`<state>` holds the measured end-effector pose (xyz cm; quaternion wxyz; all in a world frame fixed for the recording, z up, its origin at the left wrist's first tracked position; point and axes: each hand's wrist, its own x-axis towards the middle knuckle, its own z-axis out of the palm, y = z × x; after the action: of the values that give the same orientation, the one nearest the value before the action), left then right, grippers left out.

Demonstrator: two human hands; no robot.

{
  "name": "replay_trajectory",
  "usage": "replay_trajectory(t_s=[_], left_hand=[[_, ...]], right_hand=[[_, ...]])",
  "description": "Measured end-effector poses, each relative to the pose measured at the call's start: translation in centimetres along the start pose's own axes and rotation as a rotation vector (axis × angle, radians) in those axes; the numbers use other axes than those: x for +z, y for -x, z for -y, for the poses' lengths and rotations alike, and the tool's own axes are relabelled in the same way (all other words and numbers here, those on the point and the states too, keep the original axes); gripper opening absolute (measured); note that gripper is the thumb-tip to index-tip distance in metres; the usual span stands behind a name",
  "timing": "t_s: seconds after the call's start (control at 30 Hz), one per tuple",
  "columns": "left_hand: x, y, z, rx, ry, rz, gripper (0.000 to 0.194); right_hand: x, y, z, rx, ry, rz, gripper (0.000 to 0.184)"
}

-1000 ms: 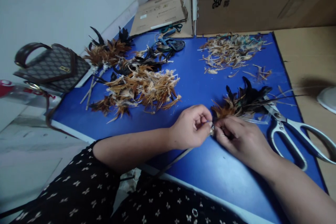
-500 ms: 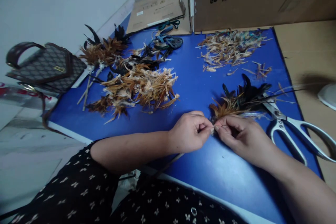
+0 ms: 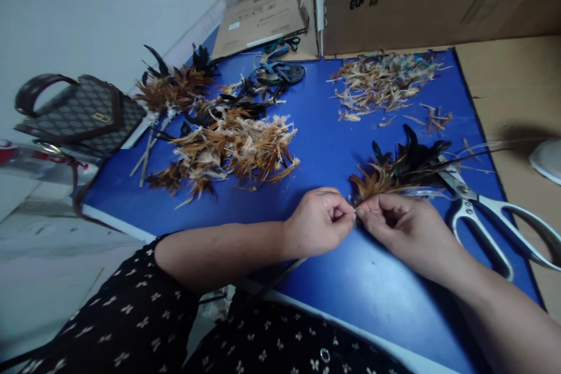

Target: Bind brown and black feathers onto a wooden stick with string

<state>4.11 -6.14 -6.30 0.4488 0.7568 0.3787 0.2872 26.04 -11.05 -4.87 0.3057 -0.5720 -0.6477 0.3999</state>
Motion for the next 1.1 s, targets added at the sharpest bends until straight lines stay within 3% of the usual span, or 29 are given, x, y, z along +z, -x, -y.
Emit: replay_trajectory(t_s=[0.43, 0.73, 1.1], left_hand=[[0.2, -0.3, 0.1, -0.031, 0.022, -0.053, 0.025], [-0.2, -0.4, 0.1, 0.044, 0.012, -0.017, 0.029], [-0.9, -0.5, -0.1, 0.072, -0.001, 0.034, 0.034]], right_hand=[[0.3, 0.2, 0.1, -0.02, 0.034, -0.044, 0.032], [0.4, 0.2, 0.4, 0.052, 0.051, -0.043, 0.061], [0.2, 0.5, -0.3, -0.003, 0.139, -0.072, 0.055]])
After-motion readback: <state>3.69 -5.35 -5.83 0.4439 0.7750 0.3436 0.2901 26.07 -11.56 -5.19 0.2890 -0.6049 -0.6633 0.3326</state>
